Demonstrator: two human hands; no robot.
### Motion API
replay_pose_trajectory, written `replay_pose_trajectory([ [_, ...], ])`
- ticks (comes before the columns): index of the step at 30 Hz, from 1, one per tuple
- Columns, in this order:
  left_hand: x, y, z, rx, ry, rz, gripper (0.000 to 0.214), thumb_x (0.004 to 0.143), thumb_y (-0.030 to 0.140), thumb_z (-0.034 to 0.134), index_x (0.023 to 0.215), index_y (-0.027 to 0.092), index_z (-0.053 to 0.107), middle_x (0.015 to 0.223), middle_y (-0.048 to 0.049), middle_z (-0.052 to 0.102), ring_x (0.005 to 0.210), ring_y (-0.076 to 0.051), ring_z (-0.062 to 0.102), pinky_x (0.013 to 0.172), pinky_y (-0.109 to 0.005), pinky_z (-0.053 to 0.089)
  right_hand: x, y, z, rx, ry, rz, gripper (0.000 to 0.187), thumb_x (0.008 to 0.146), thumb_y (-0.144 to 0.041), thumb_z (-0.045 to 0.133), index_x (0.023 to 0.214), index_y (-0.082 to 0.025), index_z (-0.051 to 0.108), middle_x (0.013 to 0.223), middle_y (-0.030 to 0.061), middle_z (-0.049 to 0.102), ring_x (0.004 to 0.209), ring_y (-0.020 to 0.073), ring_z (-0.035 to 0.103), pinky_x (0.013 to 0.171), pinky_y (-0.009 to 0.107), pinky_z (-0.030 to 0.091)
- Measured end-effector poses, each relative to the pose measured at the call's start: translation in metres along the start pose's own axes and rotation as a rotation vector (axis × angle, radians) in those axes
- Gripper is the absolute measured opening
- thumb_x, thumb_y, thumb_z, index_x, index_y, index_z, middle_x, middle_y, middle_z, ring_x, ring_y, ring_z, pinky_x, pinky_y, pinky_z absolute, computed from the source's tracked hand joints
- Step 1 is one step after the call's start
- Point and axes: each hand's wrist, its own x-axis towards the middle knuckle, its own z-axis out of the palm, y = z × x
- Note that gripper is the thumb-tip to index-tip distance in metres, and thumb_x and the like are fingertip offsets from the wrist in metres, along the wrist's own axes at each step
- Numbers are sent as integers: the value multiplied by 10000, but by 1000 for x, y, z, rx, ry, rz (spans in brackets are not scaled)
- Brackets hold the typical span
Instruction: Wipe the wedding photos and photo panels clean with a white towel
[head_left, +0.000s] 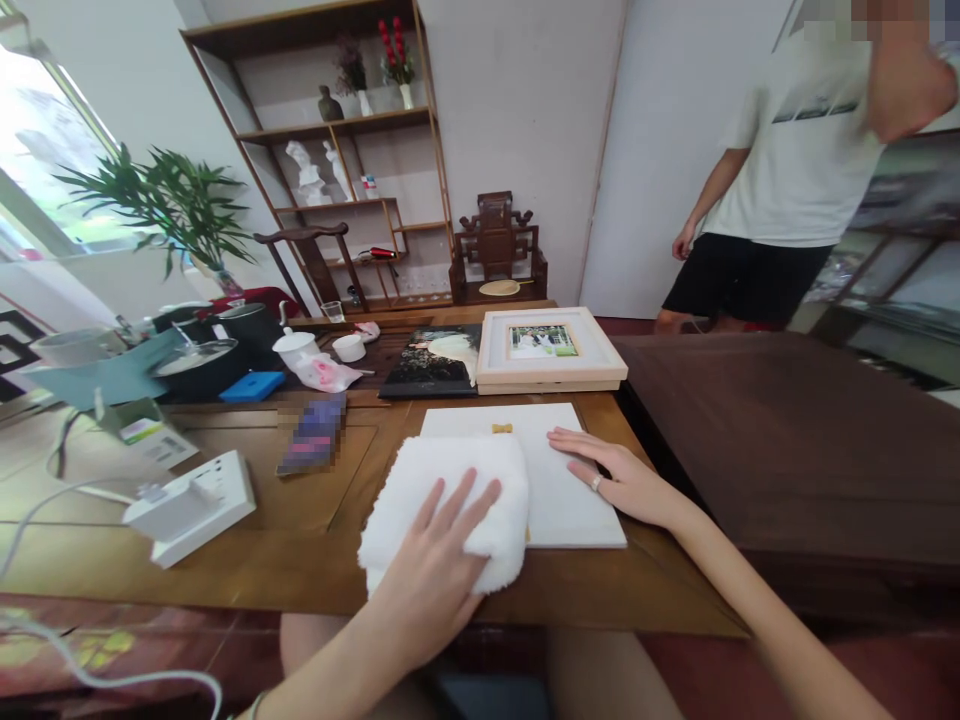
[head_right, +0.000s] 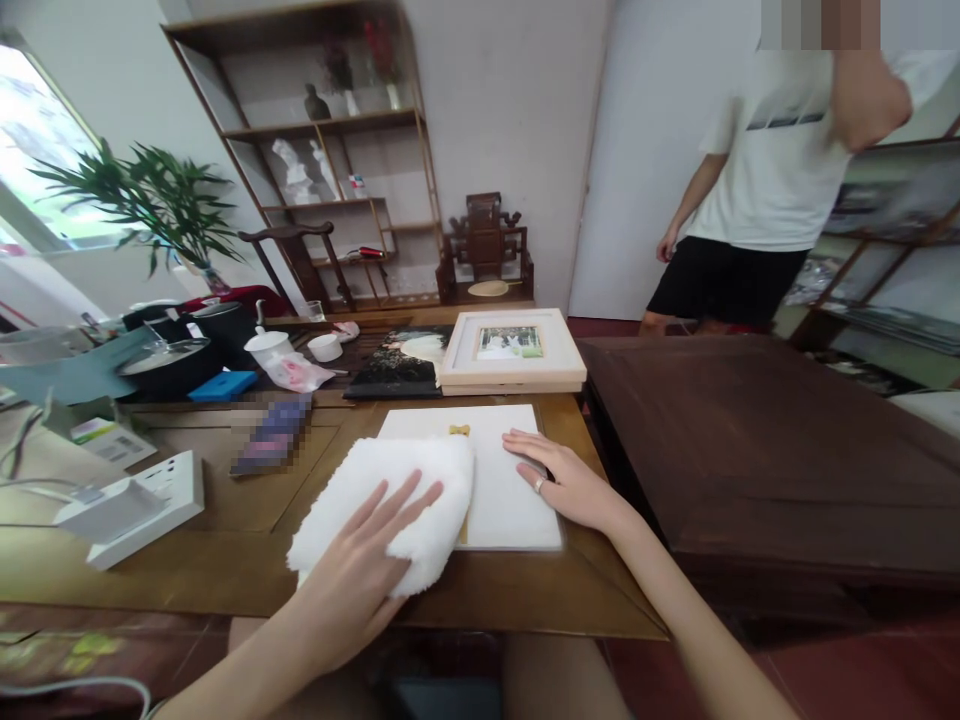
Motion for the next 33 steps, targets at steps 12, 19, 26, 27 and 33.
replay_pose_trajectory([
  [12,54,-67,3,17,-29,-157,303,927,345,428,1059,165,633,1467,-99,345,1373,-295,253,1097,-504,263,0,1,-1,15,-23,14,390,912,-383,453,1280,-288,541,1384,18,503,1312,233,411,1116,472,299],
  [19,60,-90,7,114,-111,-100,299,835,86,494,1104,127,618,1450,-112,370,1373,-286,254,1107,-454,272,1,0,-1,33,-10,7,383,910,-371,460,1273,-286,547,1376,29,512,1303,237,423,1111,486,303],
  [26,11,-47,6,97,-39,73,175,815,100,531,733,152,678,1449,-97,368,1355,-306,287,1112,-458,288,0,0,-1,17,-7,3,386,909,-386,457,1274,-298,547,1375,16,512,1306,238,419,1116,479,299],
  [27,3,-43,6,93,-5,99,202,830,97,510,731,158,675,1439,-87,388,1352,-289,302,1115,-441,293,0,0,0,19,-1,0,382,909,-383,458,1270,-300,551,1370,15,518,1303,239,423,1116,481,298],
  [33,1,-43,3,101,9,123,200,838,118,521,709,156,669,1429,-92,406,1328,-286,351,1101,-423,322,0,-1,0,8,3,5,382,908,-384,459,1270,-301,550,1370,14,518,1301,238,426,1114,482,302],
])
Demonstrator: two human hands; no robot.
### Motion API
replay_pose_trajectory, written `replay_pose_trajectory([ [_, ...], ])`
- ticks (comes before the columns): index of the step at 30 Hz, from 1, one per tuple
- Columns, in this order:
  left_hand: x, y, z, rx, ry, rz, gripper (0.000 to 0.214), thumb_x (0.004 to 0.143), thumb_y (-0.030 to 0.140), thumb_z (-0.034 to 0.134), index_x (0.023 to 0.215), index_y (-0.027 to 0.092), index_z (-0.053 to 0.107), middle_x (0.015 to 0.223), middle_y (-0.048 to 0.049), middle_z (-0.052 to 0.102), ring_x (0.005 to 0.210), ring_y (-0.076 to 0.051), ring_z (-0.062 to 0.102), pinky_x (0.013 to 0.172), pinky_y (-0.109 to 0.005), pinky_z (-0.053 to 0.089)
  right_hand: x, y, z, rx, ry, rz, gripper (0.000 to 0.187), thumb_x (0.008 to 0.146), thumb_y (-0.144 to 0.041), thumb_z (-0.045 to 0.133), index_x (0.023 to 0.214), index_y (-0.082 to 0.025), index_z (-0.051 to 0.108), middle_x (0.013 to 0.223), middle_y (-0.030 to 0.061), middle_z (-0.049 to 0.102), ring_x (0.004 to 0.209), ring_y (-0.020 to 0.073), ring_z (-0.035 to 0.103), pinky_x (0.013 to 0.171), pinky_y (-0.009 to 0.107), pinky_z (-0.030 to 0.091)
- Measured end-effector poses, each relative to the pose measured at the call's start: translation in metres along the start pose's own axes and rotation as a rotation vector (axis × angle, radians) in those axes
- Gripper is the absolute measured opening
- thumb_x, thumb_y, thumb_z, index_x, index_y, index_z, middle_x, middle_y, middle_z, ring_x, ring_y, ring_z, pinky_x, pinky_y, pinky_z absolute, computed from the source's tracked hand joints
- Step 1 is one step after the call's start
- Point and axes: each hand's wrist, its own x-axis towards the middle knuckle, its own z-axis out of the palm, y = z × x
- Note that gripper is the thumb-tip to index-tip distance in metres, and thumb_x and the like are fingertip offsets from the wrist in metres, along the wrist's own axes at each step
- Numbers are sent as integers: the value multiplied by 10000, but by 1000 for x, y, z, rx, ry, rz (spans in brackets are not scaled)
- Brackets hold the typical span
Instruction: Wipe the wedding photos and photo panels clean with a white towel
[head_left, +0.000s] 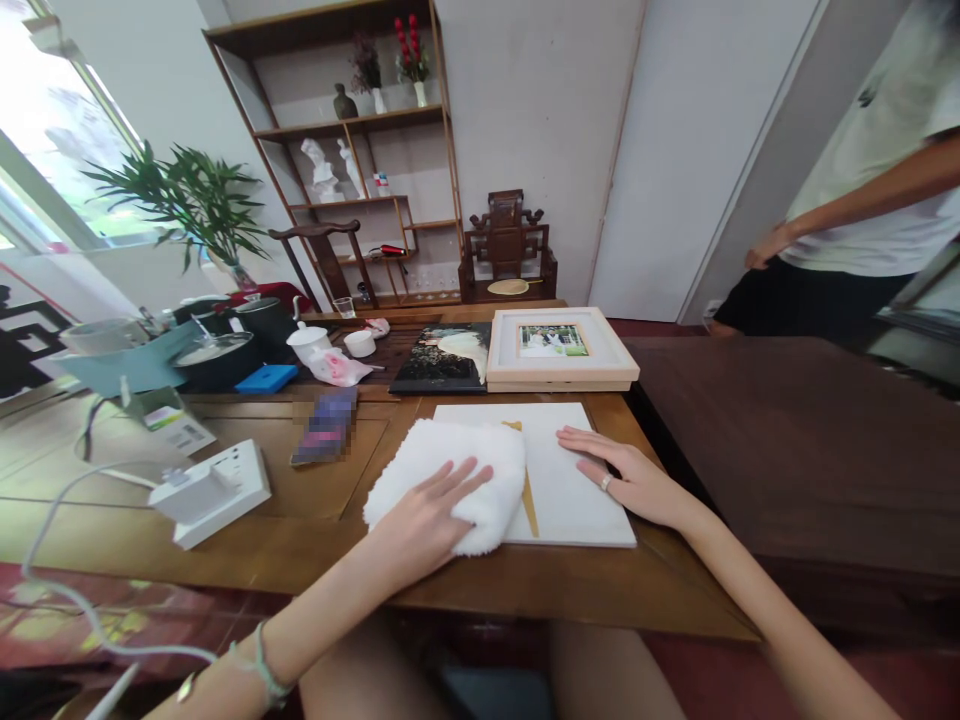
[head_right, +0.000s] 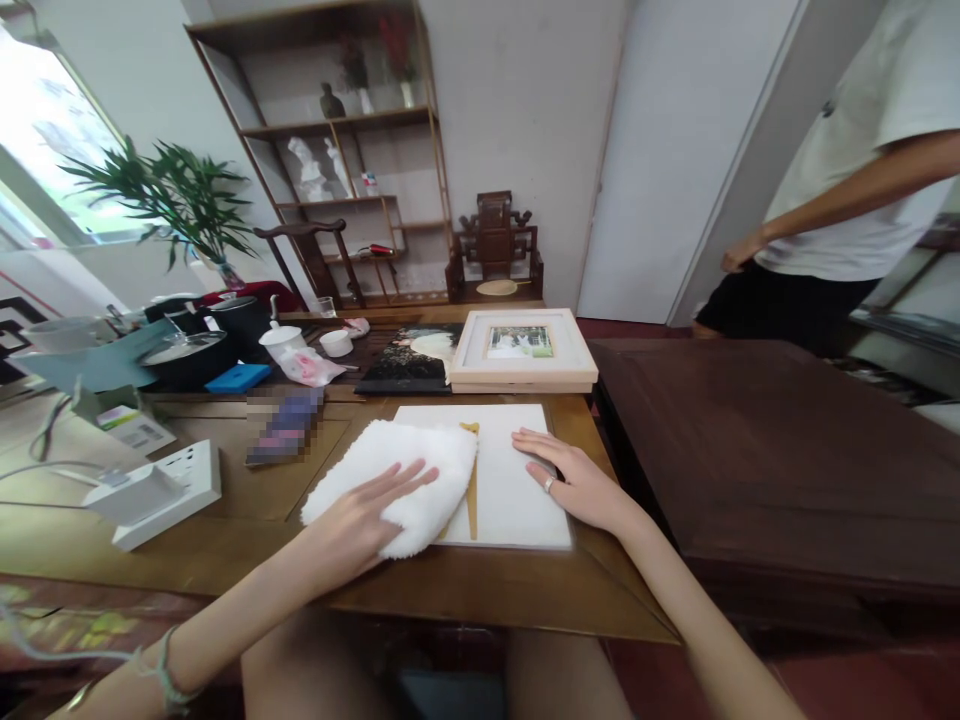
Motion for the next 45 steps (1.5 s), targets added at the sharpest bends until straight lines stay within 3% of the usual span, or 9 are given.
replay_pose_trajectory([
  [4,28,-24,3,-9,-89,-109,116,827,191,583,810,152,690,1473,-106,324,1355,-292,296,1106,-434,295,0,0,-1,-3,-15,8,385,909,-392,456,1266,-288,556,1377,21,510,1305,237,421,1118,476,296],
  [8,54,-49,13,-25,-48,-196,282,917,330,470,1007,149,665,1490,-102,291,1378,-272,248,1111,-442,264,0,1,-1,14,-8,4,379,909,-387,457,1262,-293,558,1377,22,511,1304,241,422,1113,484,300],
  [11,63,-58,16,-14,-60,-207,286,921,282,459,1100,132,626,1480,-117,308,1382,-289,226,1107,-464,260,0,2,-1,18,-6,2,382,906,-384,464,1265,-292,555,1373,26,515,1299,241,428,1110,483,306],
  [16,47,-34,5,-11,-138,-189,182,835,164,554,974,148,669,1464,-113,344,1370,-312,246,1102,-469,287,0,2,-1,11,-11,5,385,908,-383,458,1270,-293,550,1374,21,513,1303,233,424,1111,469,311],
  [24,-20,37,-21,-64,-86,-12,36,694,181,654,727,171,664,1482,-112,307,1352,-357,269,1075,-462,335,0,0,0,0,-6,-2,382,906,-368,462,1272,-301,546,1373,11,514,1305,232,422,1112,476,307],
  [28,-18,24,-20,-84,-95,-35,58,731,168,607,729,171,665,1486,-86,305,1361,-317,272,1098,-436,306,0,0,0,-1,-8,5,384,906,-366,461,1274,-296,547,1371,9,516,1309,229,415,1119,458,300],
  [38,52,-48,12,-51,-24,-265,392,954,388,366,1092,130,627,1471,-100,324,1374,-299,242,1110,-458,265,1,3,-1,-13,-16,-12,385,910,-348,455,1271,-252,550,1378,45,508,1303,225,425,1108,457,315],
  [42,51,-36,11,-82,-38,-253,376,958,357,372,1170,138,592,1482,-97,300,1383,-289,214,1110,-446,270,1,4,0,1,-9,-25,380,906,-351,464,1264,-267,557,1367,40,521,1297,231,433,1104,462,321],
  [45,38,-9,3,-75,-59,-177,258,910,294,487,1041,154,660,1491,-95,285,1389,-299,191,1111,-463,263,1,4,0,5,3,-26,374,904,-355,466,1259,-282,562,1358,32,531,1297,235,432,1104,469,319],
])
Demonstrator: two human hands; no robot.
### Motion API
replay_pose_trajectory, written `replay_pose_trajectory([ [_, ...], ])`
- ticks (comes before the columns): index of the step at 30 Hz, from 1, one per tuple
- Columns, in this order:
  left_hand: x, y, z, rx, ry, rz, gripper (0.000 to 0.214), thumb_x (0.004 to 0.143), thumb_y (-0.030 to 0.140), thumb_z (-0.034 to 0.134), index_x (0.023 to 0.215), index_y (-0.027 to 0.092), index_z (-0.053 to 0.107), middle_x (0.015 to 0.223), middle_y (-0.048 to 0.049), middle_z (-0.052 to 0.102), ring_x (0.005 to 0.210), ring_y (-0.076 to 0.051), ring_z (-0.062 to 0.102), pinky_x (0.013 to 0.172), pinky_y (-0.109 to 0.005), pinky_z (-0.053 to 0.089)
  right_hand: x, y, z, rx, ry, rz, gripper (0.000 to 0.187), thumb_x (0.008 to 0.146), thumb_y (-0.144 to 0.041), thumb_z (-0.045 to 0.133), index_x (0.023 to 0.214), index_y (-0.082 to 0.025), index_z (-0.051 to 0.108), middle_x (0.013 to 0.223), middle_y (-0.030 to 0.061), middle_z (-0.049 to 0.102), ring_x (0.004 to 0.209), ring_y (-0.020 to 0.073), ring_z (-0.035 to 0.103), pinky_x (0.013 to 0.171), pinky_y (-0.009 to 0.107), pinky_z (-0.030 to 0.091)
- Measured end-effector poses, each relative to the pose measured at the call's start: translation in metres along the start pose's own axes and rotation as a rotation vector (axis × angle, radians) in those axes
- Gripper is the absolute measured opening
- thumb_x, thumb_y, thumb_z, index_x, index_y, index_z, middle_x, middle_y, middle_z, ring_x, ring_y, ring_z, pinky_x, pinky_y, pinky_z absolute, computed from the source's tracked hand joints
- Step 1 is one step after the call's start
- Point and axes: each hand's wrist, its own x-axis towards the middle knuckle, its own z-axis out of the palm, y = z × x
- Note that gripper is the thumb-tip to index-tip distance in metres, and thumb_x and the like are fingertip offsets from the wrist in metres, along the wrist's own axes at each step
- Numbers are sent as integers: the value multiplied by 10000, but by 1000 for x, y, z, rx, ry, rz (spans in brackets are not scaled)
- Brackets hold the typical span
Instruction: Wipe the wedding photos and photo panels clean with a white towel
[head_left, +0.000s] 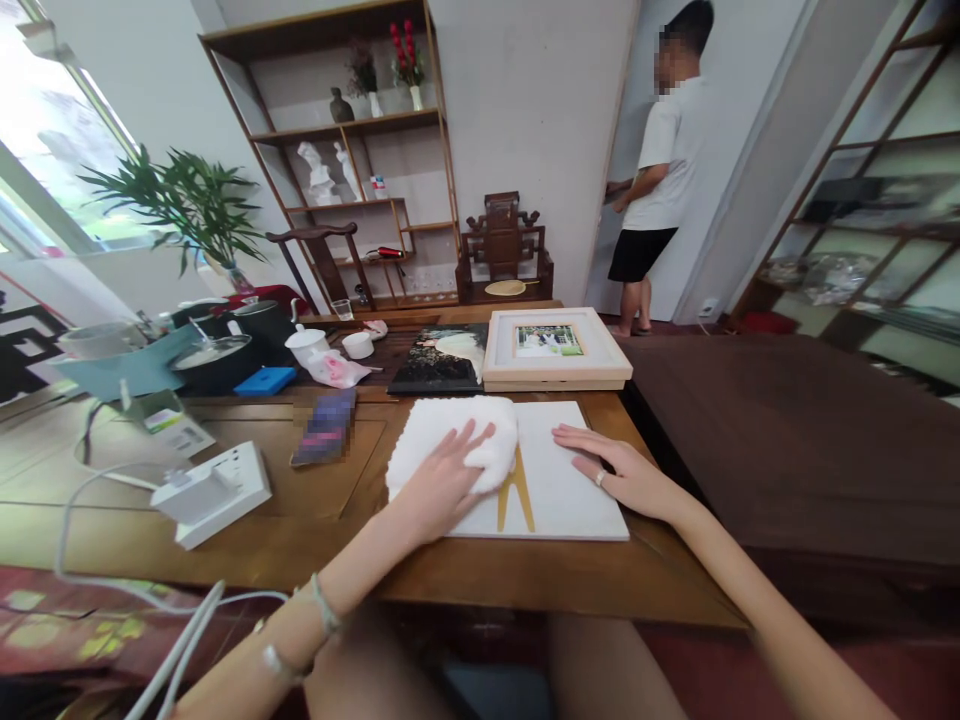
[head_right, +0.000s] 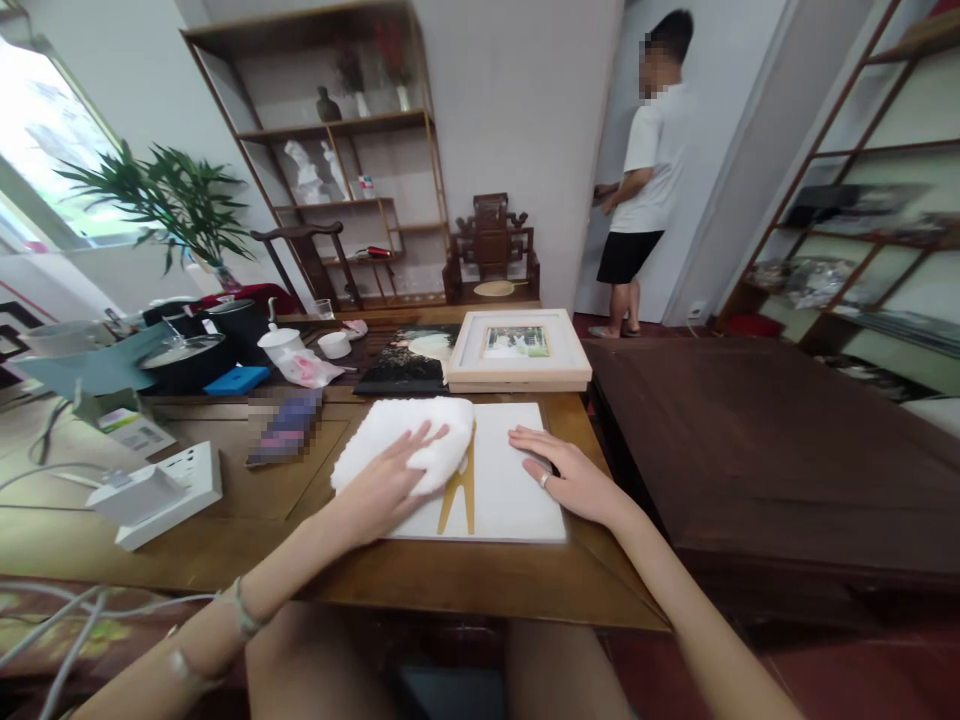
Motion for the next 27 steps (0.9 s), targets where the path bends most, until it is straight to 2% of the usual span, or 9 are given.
replay_pose_trajectory([
  [4,-25,36,-7,11,-17,129,94,789,160,603,810,153,695,1524,-80,198,1387,-352,153,1113,-510,232,0,0,1,-18,2,-1,376,907,-348,461,1261,-271,562,1358,37,531,1296,230,435,1107,462,316],
  [6,-30,46,-9,4,-30,149,78,758,146,621,796,144,689,1528,-91,184,1384,-376,140,1105,-530,237,0,1,2,-22,2,-3,377,906,-349,462,1262,-272,561,1362,36,527,1296,230,434,1107,463,316],
  [8,-26,47,-9,0,-52,134,98,760,145,616,827,140,686,1524,-107,195,1380,-387,144,1094,-544,248,0,2,2,-21,7,-4,376,905,-352,465,1260,-277,562,1363,34,526,1296,233,435,1107,465,315],
  [11,-7,34,-6,1,-81,73,163,814,156,568,938,147,674,1511,-110,238,1378,-377,173,1081,-542,268,0,3,2,-20,1,-9,377,909,-351,458,1264,-274,558,1365,38,523,1301,231,428,1110,464,307],
  [14,21,14,-3,-21,-62,15,250,898,240,487,1100,168,615,1492,-101,294,1375,-339,221,1070,-513,293,0,3,1,-17,-13,-14,381,913,-354,451,1271,-270,550,1370,41,518,1310,228,414,1112,466,301],
  [16,40,3,-3,-36,-38,-27,306,950,311,389,1125,169,596,1429,-112,404,1352,-300,297,1053,-461,327,0,2,1,-16,-15,-14,383,914,-356,449,1273,-265,547,1371,45,516,1310,228,415,1111,468,302],
  [18,56,-3,-5,-30,-28,-76,402,973,374,301,1059,142,617,1282,-146,546,1286,-277,409,1001,-403,384,0,1,0,-13,-12,-15,381,913,-353,451,1271,-267,549,1369,46,519,1304,231,422,1109,471,306],
  [21,73,0,-7,3,-27,-118,448,972,396,289,958,113,636,1064,-164,642,1164,-290,518,916,-389,433,1,1,0,-6,-9,-13,377,909,-344,458,1268,-276,553,1362,40,527,1300,236,429,1104,473,313],
  [27,86,18,-4,48,-8,-113,347,948,335,378,1023,97,618,1072,-181,630,1124,-339,505,890,-454,418,0,4,1,-1,-1,-13,373,904,-346,466,1257,-276,563,1360,37,529,1296,237,434,1103,464,317],
])
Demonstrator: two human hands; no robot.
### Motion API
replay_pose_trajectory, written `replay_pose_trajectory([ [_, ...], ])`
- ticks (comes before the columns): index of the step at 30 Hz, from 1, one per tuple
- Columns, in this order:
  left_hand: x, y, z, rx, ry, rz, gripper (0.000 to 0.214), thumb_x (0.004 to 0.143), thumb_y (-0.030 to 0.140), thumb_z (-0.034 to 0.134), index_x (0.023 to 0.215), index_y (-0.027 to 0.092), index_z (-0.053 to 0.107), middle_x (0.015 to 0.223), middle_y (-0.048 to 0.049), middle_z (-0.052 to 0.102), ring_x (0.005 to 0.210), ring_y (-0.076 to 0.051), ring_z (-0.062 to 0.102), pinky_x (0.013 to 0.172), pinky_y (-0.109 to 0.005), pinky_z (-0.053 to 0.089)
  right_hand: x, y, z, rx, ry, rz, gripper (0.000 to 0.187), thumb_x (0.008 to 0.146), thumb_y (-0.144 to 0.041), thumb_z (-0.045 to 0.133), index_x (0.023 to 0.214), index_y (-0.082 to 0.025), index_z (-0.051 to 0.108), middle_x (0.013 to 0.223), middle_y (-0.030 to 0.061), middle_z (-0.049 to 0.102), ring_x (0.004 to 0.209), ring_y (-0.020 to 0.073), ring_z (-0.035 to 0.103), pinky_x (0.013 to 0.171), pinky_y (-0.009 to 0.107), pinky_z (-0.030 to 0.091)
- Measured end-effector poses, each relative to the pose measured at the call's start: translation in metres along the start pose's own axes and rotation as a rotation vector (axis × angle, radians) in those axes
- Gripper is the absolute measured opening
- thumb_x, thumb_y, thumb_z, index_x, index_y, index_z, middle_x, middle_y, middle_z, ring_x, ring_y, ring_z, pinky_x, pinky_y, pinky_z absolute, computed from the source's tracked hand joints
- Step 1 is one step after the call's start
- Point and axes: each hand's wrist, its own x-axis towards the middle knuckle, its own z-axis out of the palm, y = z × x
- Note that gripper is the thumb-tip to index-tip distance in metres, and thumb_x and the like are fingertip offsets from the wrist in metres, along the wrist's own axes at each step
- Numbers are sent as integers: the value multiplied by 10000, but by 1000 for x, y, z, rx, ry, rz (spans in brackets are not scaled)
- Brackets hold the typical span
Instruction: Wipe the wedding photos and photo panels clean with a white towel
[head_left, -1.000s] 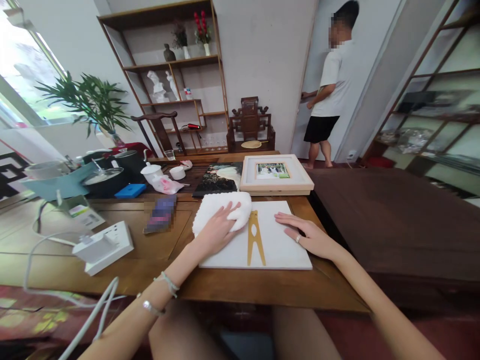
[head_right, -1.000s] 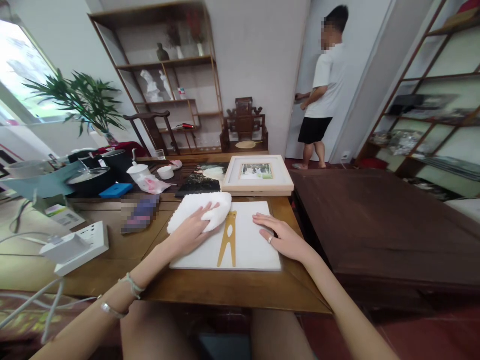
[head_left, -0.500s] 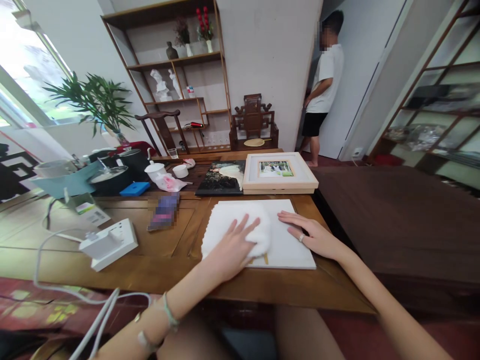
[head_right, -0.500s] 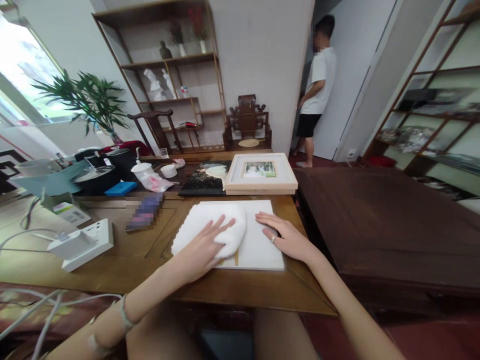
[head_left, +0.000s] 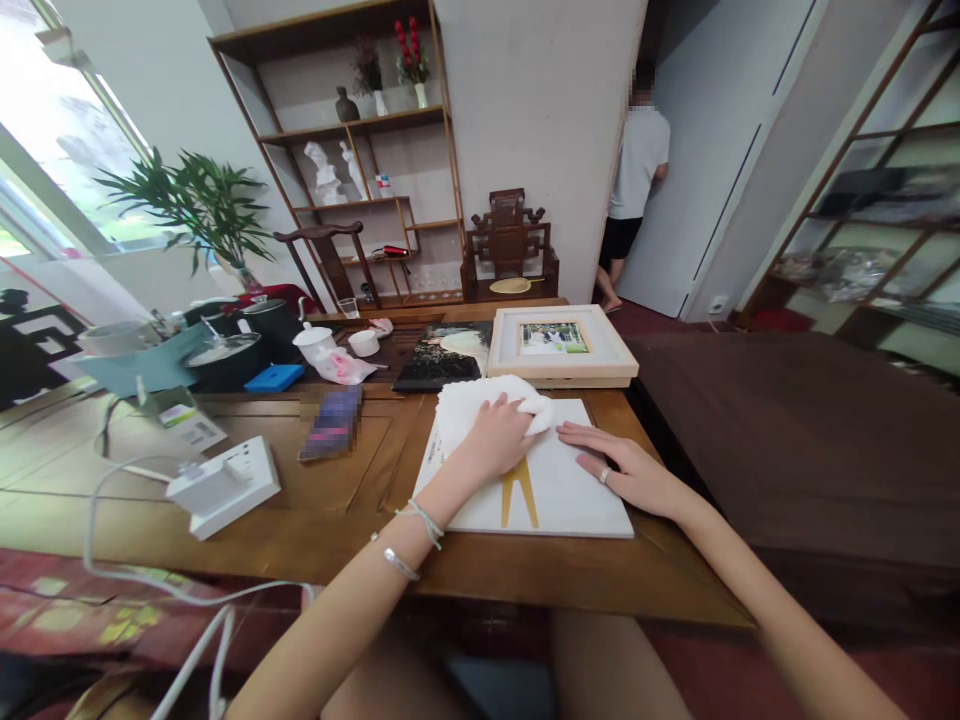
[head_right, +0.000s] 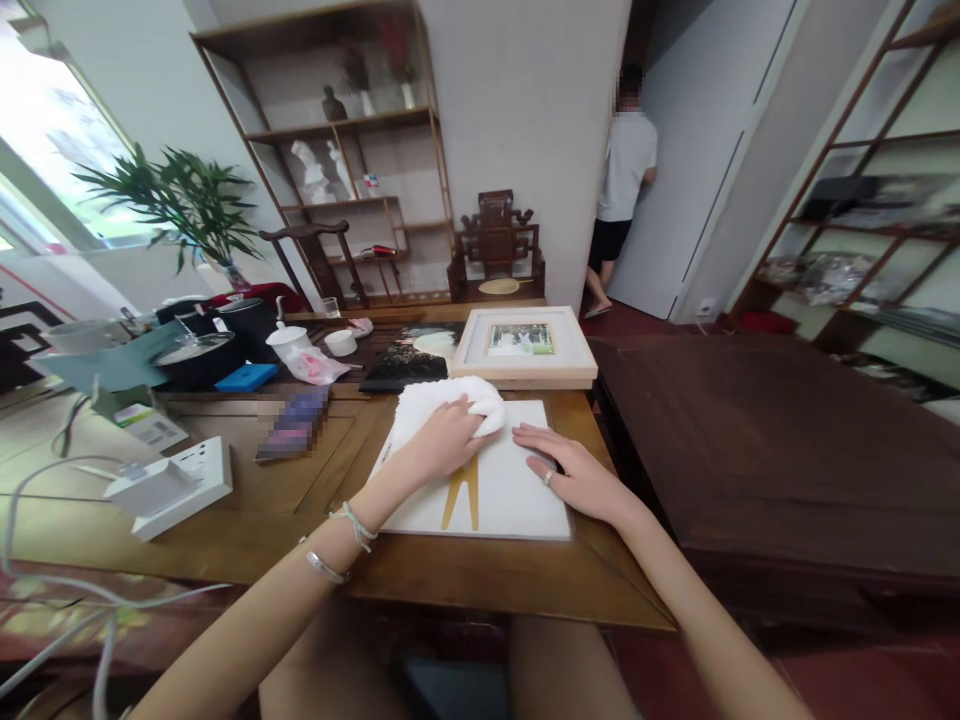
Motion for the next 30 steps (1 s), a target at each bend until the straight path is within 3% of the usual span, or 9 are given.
replay_pose_trajectory([
  [6,2,13,0,-3,17,78,330,959,346,359,1090,168,605,1220,-113,584,1209,-285,441,964,-439,384,2,-3,-3,-19,-12,-33,382,900,-311,469,1270,-267,555,1356,42,533,1268,247,468,1079,456,348],
  [10,-7,29,-3,20,-5,65,284,923,298,449,1081,143,626,1286,-141,538,1224,-337,431,965,-509,385,3,-6,-6,3,-27,-76,391,891,-275,480,1276,-275,549,1379,31,509,1279,262,453,1056,447,379],
  [15,-50,66,-2,110,-51,49,261,889,203,478,1046,152,679,1371,-163,461,1270,-438,372,958,-607,368,1,-2,-3,0,16,-19,361,900,-295,467,1240,-255,583,1349,58,538,1283,251,451,1083,476,337],
  [20,-92,99,-4,78,-16,151,257,893,289,490,969,206,721,1386,-145,454,1263,-456,378,945,-639,362,0,-2,-2,15,10,-34,357,910,-294,449,1243,-273,577,1337,38,551,1285,232,450,1095,473,332],
  [22,-92,98,-10,49,-58,163,261,892,268,476,994,215,710,1393,-133,448,1269,-441,378,952,-620,370,0,-2,-2,10,8,-41,365,909,-281,443,1252,-272,570,1340,36,549,1288,227,446,1098,465,331],
  [25,-75,81,-19,26,-105,118,274,888,228,460,1052,201,678,1398,-126,441,1282,-409,376,971,-577,380,0,-2,-1,-10,25,-13,372,904,-291,449,1254,-257,570,1347,49,541,1281,235,454,1094,462,337],
  [30,-35,42,-11,38,-109,42,326,865,276,538,1158,154,614,1437,-124,387,1324,-399,301,1025,-558,338,0,-2,-2,-22,12,-22,375,900,-294,450,1250,-238,575,1353,69,533,1289,244,443,1085,463,342],
])
